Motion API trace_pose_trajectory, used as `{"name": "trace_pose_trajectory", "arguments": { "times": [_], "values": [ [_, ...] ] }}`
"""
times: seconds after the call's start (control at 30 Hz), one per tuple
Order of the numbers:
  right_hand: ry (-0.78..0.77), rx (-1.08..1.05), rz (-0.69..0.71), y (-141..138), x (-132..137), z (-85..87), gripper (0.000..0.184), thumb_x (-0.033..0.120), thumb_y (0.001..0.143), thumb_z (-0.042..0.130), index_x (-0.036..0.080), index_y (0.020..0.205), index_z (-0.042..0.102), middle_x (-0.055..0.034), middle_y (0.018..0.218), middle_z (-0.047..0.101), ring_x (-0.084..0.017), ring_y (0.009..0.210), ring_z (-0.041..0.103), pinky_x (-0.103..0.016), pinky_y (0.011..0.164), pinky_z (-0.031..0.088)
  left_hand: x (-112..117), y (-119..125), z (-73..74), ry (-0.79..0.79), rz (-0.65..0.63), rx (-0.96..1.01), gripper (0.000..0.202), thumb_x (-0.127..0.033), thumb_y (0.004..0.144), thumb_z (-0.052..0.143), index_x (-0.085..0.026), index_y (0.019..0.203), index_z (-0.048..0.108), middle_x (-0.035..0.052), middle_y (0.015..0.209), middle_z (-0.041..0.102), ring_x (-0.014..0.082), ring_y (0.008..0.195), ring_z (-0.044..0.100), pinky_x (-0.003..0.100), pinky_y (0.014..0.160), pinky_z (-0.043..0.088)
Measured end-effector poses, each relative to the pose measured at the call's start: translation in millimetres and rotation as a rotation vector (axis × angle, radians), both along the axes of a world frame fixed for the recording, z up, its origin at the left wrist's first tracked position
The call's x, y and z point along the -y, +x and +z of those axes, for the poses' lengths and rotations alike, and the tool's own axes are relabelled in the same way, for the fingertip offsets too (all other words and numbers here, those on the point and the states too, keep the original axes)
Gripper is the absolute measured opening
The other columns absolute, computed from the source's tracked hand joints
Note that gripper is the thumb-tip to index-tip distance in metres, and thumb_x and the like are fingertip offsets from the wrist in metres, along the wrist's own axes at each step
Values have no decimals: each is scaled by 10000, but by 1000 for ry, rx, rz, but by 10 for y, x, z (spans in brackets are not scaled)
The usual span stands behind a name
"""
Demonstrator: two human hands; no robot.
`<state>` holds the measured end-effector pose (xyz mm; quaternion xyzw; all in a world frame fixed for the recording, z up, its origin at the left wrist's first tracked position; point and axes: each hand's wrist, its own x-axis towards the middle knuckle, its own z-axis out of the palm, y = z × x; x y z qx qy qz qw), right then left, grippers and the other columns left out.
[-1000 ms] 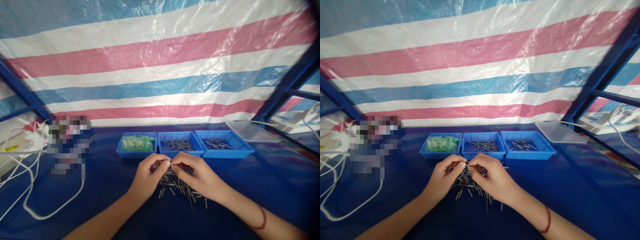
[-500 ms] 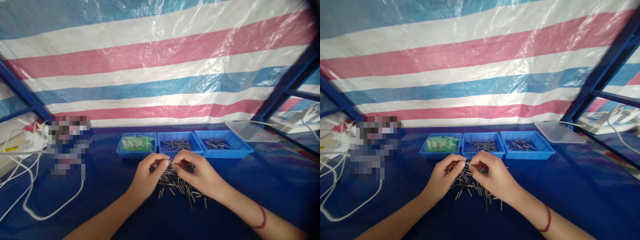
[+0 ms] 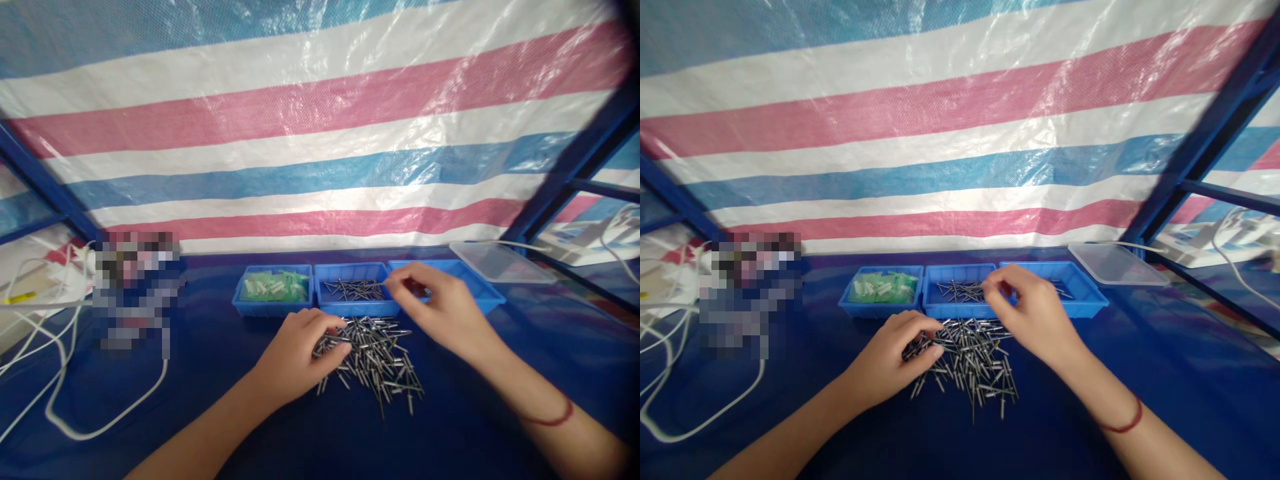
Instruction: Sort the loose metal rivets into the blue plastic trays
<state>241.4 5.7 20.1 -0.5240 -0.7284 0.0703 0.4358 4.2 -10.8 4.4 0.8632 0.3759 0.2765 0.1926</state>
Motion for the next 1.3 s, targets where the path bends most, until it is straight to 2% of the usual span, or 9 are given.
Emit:
{"name": "trace_pose_trajectory", "arguments": {
  "times": [0.07, 0.13, 0.23, 0.4, 0.6, 0.7, 0.93, 1.1, 1.3],
  "values": [
    [44, 79, -269, 214, -93, 18, 118, 265, 811, 553, 193, 750, 624, -20, 684, 625, -163, 610, 569, -274, 591, 398, 22, -10, 26, 43, -83, -144, 294, -384, 860, 599, -211, 1098, 590, 44, 1023, 646, 218, 947, 557, 338, 826, 363],
    [36, 223, -447, 393, -179, -6, 126, 264, 795, 549, 193, 720, 620, -40, 687, 636, -188, 608, 579, -283, 561, 371, 35, -11, 16, 64, -125, -249, 364, -454, 844, 606, -222, 1123, 591, 47, 1048, 640, 226, 953, 549, 347, 820, 348],
    [-27, 427, -504, 526, -269, -93, 166, 296, 804, 519, 186, 748, 628, -72, 725, 653, -226, 641, 599, -301, 559, 366, 36, 3, -41, 74, -137, -338, 261, -418, 878, 576, -243, 1066, 624, 24, 1020, 635, 208, 937, 544, 336, 797, 329],
    [-44, 395, -363, 362, -256, -169, 205, 342, 841, 507, 191, 879, 641, -47, 782, 665, -226, 709, 629, -309, 617, 407, 39, 38, -98, 93, -114, -366, 164, -304, 933, 503, -226, 907, 645, 4, 939, 635, 181, 898, 537, 326, 768, 302],
    [-30, 307, -79, -6, -68, -146, 164, 306, 876, 496, 214, 850, 630, -25, 787, 654, -195, 728, 614, -310, 673, 431, 63, 50, -109, 99, -73, -377, 191, -392, 874, 579, -217, 923, 636, 16, 940, 623, 198, 894, 524, 330, 764, 311],
    [-26, 312, 40, -125, 5, -151, 161, 268, 887, 485, 209, 809, 613, -31, 793, 646, -198, 757, 601, -324, 700, 435, 67, 56, -133, 106, -47, -371, 157, -358, 850, 605, -217, 914, 633, 12, 929, 620, 196, 882, 520, 331, 763, 313],
    [-58, 367, 295, -252, 79, -165, 167, 225, 906, 476, 192, 818, 613, -38, 766, 622, -187, 759, 578, -329, 690, 443, 55, 68, -178, 146, -2, -393, 170, -307, 939, 488, -221, 880, 622, 4, 915, 618, 176, 849, 512, 329, 739, 300],
    [-69, 401, 393, -297, 120, -185, 163, 203, 899, 498, 186, 802, 628, -34, 733, 607, -173, 729, 564, -315, 676, 430, 28, 56, -213, 176, 4, -420, 179, -310, 952, 476, -213, 879, 607, 4, 919, 616, 173, 834, 513, 324, 714, 297],
    [-88, 423, 421, -328, 147, -175, 140, 162, 871, 525, 181, 776, 627, -31, 710, 594, -174, 726, 562, -302, 659, 417, 22, 60, -219, 168, 33, -404, 175, -281, 962, 451, -190, 891, 583, 25, 921, 596, 193, 850, 516, 337, 726, 330]
  ]
}}
